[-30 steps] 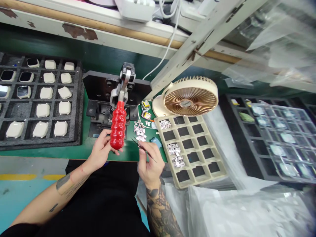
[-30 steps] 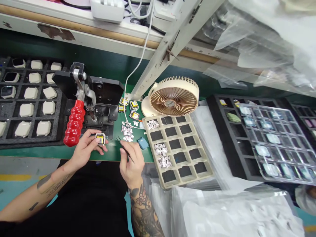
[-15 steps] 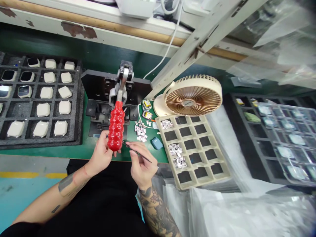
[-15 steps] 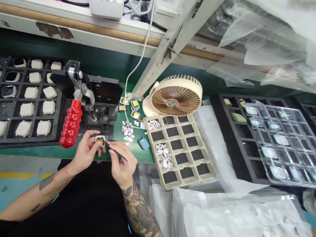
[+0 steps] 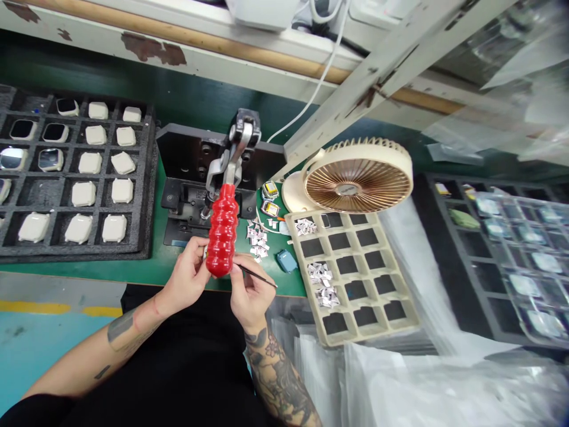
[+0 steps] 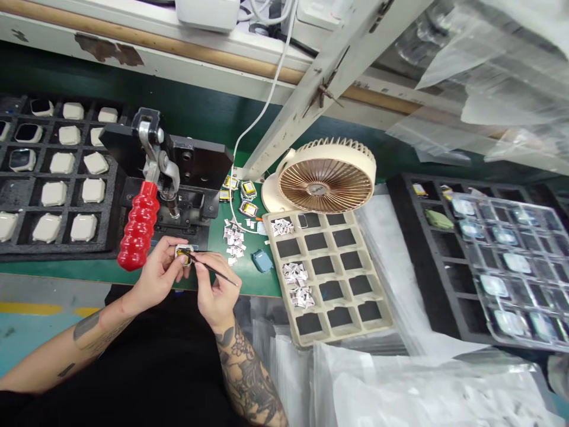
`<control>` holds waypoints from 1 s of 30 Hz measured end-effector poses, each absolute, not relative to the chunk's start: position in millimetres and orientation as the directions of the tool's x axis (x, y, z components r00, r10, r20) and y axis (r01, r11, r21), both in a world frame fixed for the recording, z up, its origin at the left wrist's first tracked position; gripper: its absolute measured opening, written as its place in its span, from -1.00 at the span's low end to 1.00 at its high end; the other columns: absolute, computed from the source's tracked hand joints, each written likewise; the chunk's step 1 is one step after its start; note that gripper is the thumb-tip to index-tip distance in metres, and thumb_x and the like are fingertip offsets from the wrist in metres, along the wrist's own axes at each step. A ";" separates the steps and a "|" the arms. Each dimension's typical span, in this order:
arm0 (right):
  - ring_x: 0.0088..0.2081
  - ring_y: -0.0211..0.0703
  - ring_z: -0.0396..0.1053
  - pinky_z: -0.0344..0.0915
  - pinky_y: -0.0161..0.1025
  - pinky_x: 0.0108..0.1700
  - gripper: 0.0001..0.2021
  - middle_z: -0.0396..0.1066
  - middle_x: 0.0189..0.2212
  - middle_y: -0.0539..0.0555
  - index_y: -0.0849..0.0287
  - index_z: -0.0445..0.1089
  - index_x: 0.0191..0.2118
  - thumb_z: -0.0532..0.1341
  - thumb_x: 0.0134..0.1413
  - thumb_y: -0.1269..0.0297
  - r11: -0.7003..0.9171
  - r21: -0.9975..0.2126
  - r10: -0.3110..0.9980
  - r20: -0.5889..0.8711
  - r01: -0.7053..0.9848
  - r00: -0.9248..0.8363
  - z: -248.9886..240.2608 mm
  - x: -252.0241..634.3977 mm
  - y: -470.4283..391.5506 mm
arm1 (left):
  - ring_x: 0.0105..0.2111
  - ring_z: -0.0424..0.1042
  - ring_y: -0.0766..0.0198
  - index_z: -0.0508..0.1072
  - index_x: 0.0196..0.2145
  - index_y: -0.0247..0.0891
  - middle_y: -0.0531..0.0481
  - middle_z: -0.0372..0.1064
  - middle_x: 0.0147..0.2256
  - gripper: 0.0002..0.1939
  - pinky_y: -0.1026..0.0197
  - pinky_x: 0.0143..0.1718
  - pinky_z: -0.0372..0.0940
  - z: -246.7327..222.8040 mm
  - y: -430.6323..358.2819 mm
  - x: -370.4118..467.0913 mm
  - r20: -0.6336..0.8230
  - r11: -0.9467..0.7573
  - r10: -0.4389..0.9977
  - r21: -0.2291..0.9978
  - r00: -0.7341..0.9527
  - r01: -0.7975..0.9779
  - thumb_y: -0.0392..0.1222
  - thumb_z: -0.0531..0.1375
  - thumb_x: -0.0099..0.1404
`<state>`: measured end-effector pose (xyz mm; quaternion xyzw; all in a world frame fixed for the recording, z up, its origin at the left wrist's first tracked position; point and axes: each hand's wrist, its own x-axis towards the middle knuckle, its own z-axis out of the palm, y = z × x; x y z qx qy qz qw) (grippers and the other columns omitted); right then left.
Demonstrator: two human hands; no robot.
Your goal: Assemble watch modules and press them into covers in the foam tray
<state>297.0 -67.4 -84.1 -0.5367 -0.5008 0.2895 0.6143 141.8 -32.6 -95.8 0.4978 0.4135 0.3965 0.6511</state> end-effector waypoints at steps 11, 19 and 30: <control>-0.17 -0.03 0.69 0.68 -0.10 -0.09 -0.85 0.69 -0.17 0.13 0.07 0.67 -0.07 0.40 0.38 0.16 0.139 -0.986 0.934 0.099 -0.093 0.343 -84.8 305.6 -75.4 | -0.38 0.41 0.29 0.27 0.25 -0.16 -0.04 0.48 -0.18 -0.65 0.22 -0.32 0.33 -103.6 -32.4 142.7 -0.130 0.167 0.947 0.980 0.295 -0.105 0.02 0.15 0.66; -0.19 -0.06 0.71 0.69 -0.12 -0.08 -0.87 0.72 -0.15 0.12 0.08 0.67 -0.05 0.39 0.39 0.22 0.154 -0.987 0.889 0.115 -0.054 0.443 -93.4 306.9 -68.6 | -0.40 0.40 0.33 0.28 0.25 -0.16 -0.04 0.50 -0.15 -0.63 0.26 -0.38 0.26 -100.6 -30.4 142.5 -0.153 0.210 0.935 0.966 0.320 -0.150 0.03 0.18 0.65; -0.11 0.00 0.70 0.68 -0.03 -0.01 -0.84 0.71 -0.11 0.13 0.05 0.66 -0.05 0.41 0.36 0.14 0.165 -0.984 0.874 0.115 -0.068 0.472 -87.2 317.1 -66.6 | -0.33 0.40 0.29 0.29 0.33 -0.15 -0.11 0.46 -0.04 -0.47 0.25 -0.37 0.26 -91.1 -26.6 138.6 -0.103 0.203 0.914 0.953 0.393 -0.223 -0.04 0.33 0.53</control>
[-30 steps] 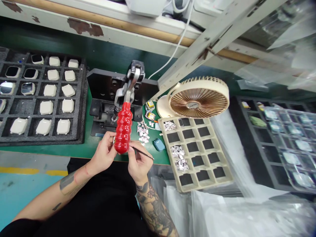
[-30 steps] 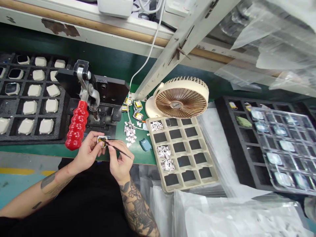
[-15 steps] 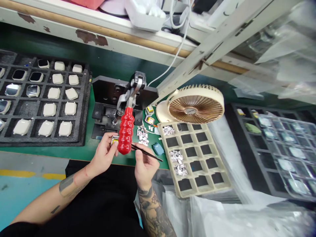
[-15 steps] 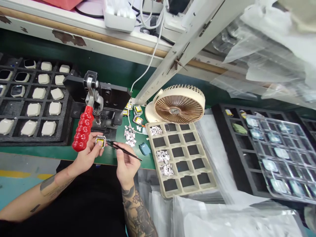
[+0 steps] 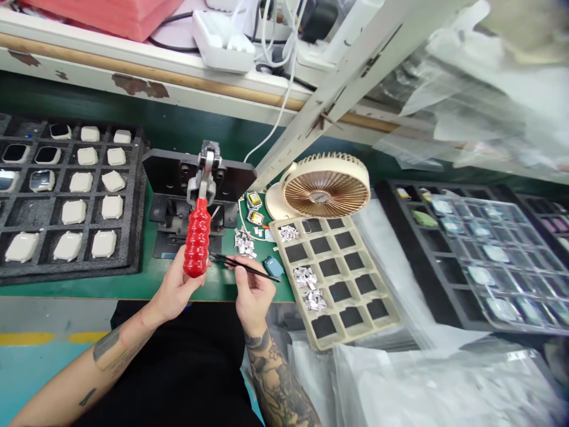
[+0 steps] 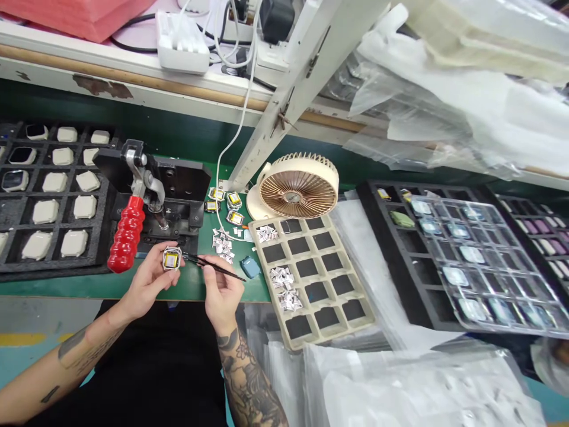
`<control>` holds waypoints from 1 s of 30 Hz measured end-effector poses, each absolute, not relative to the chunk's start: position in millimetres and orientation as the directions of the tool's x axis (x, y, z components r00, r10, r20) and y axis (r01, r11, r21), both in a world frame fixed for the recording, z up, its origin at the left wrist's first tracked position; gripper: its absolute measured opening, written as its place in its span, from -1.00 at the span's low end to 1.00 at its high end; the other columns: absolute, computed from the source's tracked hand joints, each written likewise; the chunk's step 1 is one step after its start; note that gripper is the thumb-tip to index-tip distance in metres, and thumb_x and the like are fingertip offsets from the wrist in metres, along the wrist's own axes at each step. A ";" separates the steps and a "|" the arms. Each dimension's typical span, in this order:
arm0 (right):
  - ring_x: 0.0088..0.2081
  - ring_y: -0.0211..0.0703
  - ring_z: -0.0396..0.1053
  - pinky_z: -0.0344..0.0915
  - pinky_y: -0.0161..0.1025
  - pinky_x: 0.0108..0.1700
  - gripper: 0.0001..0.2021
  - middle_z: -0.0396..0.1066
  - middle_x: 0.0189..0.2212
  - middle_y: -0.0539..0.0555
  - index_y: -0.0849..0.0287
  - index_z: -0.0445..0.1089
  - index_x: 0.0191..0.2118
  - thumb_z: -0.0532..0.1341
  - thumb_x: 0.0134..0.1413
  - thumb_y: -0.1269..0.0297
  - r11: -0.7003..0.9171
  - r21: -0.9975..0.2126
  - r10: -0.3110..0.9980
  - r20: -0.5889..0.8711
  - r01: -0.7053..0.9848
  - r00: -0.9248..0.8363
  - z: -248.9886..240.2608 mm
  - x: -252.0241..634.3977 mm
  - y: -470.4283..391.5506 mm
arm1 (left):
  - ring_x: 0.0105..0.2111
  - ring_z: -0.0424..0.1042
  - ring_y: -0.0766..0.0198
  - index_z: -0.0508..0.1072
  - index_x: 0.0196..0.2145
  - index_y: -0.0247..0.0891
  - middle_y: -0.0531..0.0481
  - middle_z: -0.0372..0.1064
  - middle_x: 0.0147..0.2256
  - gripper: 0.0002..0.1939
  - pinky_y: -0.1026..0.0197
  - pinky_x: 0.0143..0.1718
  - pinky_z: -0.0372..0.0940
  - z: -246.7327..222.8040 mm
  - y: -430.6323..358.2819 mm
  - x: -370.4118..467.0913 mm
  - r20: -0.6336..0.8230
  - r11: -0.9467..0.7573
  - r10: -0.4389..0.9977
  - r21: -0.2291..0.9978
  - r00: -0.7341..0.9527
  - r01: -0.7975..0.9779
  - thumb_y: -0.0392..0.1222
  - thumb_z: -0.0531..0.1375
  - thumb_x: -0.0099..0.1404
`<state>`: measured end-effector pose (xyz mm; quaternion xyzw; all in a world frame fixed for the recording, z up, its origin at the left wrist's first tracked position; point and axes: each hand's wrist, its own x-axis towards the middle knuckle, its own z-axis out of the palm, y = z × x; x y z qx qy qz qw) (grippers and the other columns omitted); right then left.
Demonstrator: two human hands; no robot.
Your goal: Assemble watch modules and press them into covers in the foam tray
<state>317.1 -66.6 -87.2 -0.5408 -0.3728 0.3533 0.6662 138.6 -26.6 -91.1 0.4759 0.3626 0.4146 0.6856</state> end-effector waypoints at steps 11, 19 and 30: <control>-0.38 -0.12 0.49 0.44 -0.16 -0.29 -0.77 0.54 -0.43 0.04 0.09 0.52 -0.22 0.38 0.38 0.05 0.187 -0.895 0.953 0.065 -0.404 0.295 -53.0 357.5 -85.1 | -0.40 0.44 0.24 0.39 0.24 -0.19 -0.14 0.50 -0.12 -0.47 0.25 -0.47 0.29 -86.3 -25.7 141.7 -0.264 0.342 0.920 0.902 0.291 -0.264 0.19 0.28 0.53; -0.38 -0.23 0.42 0.41 -0.20 -0.27 -0.72 0.45 -0.35 -0.03 0.11 0.47 -0.22 0.43 0.28 0.02 0.445 -0.848 0.007 0.327 0.290 0.945 17.1 485.7 -76.3 | -0.43 0.45 0.25 0.44 0.24 -0.19 -0.13 0.59 -0.14 -0.48 0.24 -0.46 0.38 -91.1 -28.9 141.9 -0.204 0.238 0.940 0.966 0.273 -0.099 0.14 0.35 0.49; -0.07 -0.01 0.52 0.40 -0.01 -0.07 -0.70 0.62 -0.11 0.11 0.00 0.59 0.13 0.22 0.46 0.42 0.272 -0.562 0.855 0.514 0.781 0.072 -71.0 364.5 -76.6 | -0.34 0.56 0.19 0.51 0.04 -0.25 -0.22 0.66 -0.04 -0.68 0.14 -0.29 0.50 -87.9 -26.2 136.5 -0.143 0.168 0.934 0.984 0.327 -0.051 0.02 0.35 0.51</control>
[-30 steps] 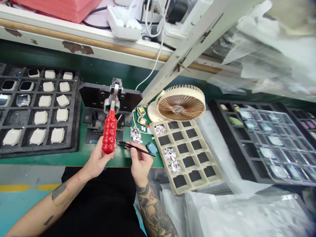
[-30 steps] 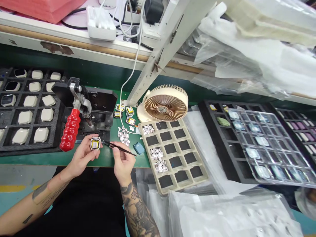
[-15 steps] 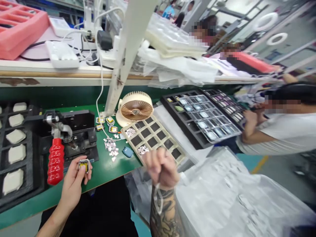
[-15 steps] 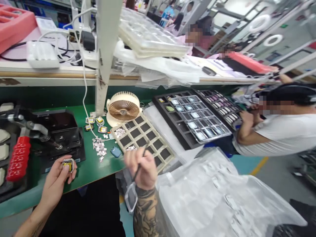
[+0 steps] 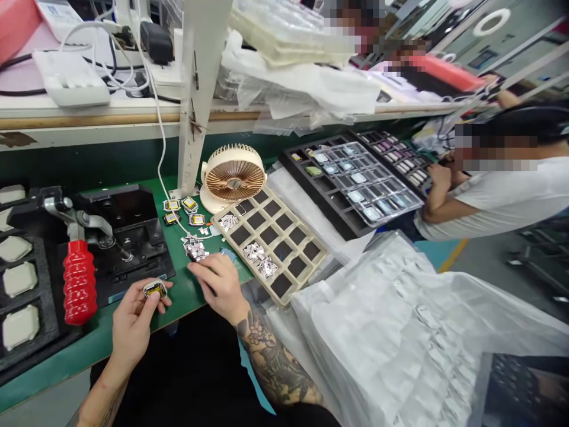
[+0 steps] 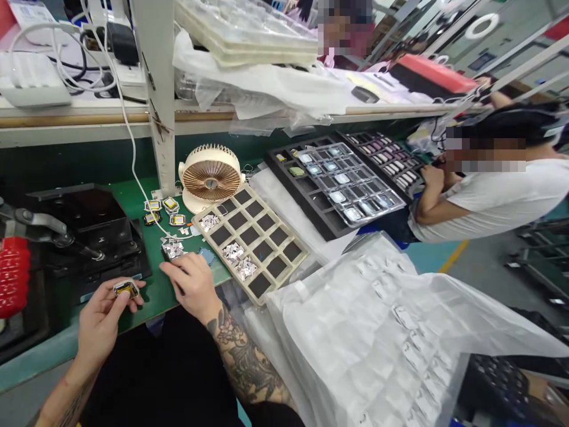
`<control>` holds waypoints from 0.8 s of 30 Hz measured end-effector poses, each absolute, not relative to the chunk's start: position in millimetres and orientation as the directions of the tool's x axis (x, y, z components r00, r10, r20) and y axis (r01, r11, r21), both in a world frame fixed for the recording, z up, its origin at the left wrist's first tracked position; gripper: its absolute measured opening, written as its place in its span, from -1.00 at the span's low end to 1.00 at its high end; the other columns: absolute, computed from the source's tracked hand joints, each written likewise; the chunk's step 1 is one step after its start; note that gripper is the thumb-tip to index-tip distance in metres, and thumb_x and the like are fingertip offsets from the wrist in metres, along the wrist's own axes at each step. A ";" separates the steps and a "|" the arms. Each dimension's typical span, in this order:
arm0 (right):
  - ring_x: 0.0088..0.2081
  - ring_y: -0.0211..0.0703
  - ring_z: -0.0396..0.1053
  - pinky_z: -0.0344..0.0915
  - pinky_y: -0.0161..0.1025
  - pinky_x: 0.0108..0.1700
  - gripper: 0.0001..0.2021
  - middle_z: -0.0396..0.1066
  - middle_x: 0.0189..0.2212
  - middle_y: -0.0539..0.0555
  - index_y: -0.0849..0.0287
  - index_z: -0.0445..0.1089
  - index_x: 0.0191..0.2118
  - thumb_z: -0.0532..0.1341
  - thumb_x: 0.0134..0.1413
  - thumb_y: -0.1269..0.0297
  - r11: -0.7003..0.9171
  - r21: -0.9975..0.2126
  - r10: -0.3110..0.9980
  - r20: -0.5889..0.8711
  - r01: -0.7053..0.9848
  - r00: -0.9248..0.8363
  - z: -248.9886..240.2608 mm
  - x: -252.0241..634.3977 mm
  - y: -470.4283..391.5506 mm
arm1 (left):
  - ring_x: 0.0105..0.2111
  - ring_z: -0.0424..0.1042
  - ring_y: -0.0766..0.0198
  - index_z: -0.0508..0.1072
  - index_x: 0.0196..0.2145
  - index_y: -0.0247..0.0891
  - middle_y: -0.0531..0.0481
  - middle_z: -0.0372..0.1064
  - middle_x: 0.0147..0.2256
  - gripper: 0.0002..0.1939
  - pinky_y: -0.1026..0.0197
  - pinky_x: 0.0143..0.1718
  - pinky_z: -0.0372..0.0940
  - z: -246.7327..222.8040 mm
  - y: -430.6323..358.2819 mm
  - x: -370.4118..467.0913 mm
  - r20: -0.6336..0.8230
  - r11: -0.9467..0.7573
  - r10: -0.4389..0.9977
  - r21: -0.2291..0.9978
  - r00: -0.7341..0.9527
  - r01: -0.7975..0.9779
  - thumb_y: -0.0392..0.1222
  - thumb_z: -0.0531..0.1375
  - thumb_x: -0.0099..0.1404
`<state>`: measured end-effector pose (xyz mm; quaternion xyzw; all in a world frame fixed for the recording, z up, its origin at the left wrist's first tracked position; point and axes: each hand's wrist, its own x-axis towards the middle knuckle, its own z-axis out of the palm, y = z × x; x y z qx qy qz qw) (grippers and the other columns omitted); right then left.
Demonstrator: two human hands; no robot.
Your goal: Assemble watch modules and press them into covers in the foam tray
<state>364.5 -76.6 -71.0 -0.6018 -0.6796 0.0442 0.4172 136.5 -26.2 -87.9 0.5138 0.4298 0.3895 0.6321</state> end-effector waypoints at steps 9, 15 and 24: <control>0.00 0.01 0.40 0.27 -0.04 -0.04 -0.53 0.55 0.01 0.18 0.12 0.43 0.32 0.10 0.44 0.58 0.062 -0.335 0.938 0.341 0.940 0.060 -75.7 371.6 -80.2 | -0.33 0.57 0.22 0.49 0.08 -0.26 -0.20 0.65 -0.03 -0.71 0.16 -0.27 0.48 -88.5 -26.7 134.4 -0.104 0.135 0.941 0.988 0.323 -0.077 -0.04 0.33 0.55; -0.07 0.07 0.37 0.21 -0.03 -0.08 -0.74 0.55 -0.11 0.18 0.11 0.62 -0.07 0.17 0.42 0.48 -0.380 -0.218 0.871 0.243 0.899 0.427 -57.3 457.6 -106.7 | -0.32 0.59 0.21 0.45 0.06 -0.24 -0.19 0.67 -0.05 -0.73 0.18 -0.28 0.48 -89.2 -26.3 134.3 -0.103 0.147 0.933 0.984 0.345 -0.103 -0.07 0.34 0.54; -0.12 0.01 0.38 0.18 -0.07 -0.10 -0.77 0.54 -0.16 0.15 0.10 0.64 -0.09 0.19 0.48 0.33 -0.396 -0.185 0.885 0.184 0.900 0.427 -62.9 471.8 -103.0 | -0.33 0.59 0.19 0.45 0.04 -0.24 -0.20 0.67 -0.07 -0.71 0.16 -0.30 0.48 -87.6 -26.3 134.1 -0.096 0.131 0.933 0.988 0.348 -0.077 -0.04 0.35 0.53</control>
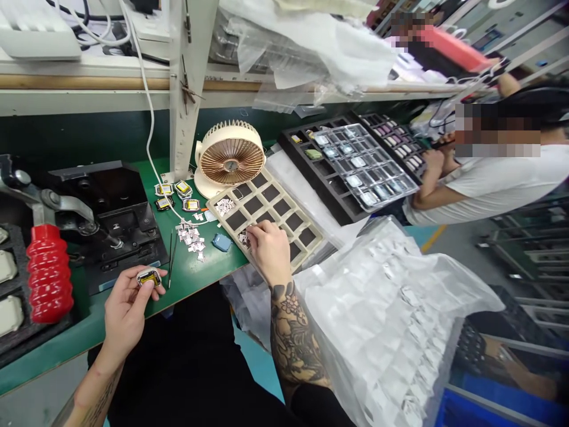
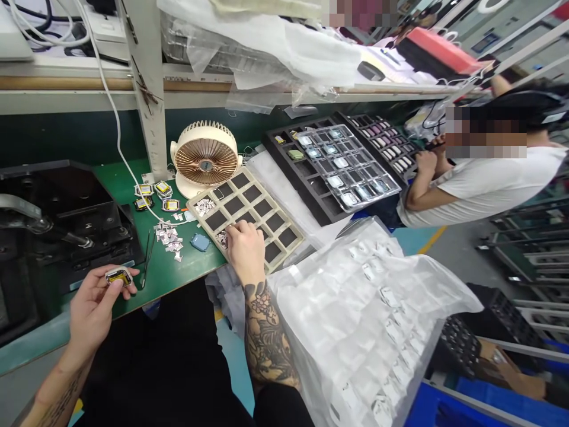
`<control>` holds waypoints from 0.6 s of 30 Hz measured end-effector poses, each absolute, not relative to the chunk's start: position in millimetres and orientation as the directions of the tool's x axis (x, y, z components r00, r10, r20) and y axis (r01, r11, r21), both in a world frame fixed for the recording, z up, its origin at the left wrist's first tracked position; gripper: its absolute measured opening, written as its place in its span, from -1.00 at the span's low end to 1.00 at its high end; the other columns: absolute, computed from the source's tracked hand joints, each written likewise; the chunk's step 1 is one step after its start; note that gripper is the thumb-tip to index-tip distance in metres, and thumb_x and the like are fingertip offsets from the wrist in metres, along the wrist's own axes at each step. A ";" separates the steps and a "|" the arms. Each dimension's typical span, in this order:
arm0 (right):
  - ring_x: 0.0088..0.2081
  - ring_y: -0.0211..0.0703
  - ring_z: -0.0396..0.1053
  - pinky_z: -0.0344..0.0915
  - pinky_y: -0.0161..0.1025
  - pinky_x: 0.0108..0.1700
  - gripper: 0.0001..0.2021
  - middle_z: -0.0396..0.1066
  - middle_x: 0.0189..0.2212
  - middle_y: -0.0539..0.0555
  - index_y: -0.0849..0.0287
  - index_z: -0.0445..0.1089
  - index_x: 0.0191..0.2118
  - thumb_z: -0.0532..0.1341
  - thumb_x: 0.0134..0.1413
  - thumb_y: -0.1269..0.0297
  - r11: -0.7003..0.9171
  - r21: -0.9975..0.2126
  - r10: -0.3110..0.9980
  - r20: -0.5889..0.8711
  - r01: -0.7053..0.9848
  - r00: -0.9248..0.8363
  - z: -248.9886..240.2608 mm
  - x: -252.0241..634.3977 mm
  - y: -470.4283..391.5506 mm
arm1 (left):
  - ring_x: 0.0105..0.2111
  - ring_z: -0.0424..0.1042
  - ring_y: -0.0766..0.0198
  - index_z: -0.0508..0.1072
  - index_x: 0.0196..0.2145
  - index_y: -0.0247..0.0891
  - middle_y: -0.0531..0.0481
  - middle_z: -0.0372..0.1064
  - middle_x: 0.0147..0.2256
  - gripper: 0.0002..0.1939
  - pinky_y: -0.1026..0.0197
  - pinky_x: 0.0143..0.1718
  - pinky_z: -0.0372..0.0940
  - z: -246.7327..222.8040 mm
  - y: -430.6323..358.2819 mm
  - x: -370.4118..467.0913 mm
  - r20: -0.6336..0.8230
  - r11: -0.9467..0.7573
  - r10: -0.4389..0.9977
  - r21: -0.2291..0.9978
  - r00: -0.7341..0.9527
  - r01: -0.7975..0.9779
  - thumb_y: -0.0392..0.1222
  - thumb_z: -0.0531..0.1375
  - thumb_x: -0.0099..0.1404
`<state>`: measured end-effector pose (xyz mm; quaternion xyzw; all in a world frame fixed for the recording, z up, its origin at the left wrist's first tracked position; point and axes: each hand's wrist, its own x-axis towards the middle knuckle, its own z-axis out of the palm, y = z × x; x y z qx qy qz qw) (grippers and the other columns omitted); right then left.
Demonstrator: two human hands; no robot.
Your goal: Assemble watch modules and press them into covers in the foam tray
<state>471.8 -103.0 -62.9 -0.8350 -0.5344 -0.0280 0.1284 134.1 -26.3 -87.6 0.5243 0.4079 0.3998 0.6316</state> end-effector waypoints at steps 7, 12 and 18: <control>-0.08 0.02 0.50 0.40 -0.06 0.02 -0.75 0.59 -0.14 0.18 0.16 0.60 -0.02 0.14 0.50 0.29 -0.346 -0.442 0.760 0.385 0.827 0.524 -66.9 469.2 -108.6 | -0.33 0.59 0.20 0.39 0.04 -0.21 -0.20 0.68 -0.06 -0.71 0.16 -0.29 0.46 -88.9 -27.6 140.0 -0.123 0.177 0.933 0.975 0.338 -0.131 -0.04 0.34 0.54; -0.20 -0.05 0.53 0.47 -0.06 -0.04 -0.76 0.60 -0.20 0.09 0.06 0.61 0.09 0.25 0.47 0.19 -0.094 -0.700 0.713 0.449 0.708 0.539 -55.5 428.3 -93.5 | -0.35 0.54 0.21 0.42 0.01 -0.21 -0.17 0.64 -0.12 -0.70 0.17 -0.31 0.40 -87.4 -30.5 144.4 -0.130 0.181 0.927 0.977 0.351 -0.116 0.04 0.31 0.55; -0.20 -0.06 0.60 0.53 -0.08 -0.07 -0.89 0.62 -0.21 0.08 0.08 0.59 -0.06 0.36 0.39 0.23 0.104 -0.927 0.899 0.243 0.361 0.365 -73.9 345.7 -65.1 | -0.32 0.42 0.20 0.65 -0.10 -0.22 -0.06 0.50 -0.27 -0.75 0.19 -0.29 0.28 -69.2 -24.4 127.7 -0.066 0.016 0.918 0.992 0.392 0.128 0.02 0.34 0.52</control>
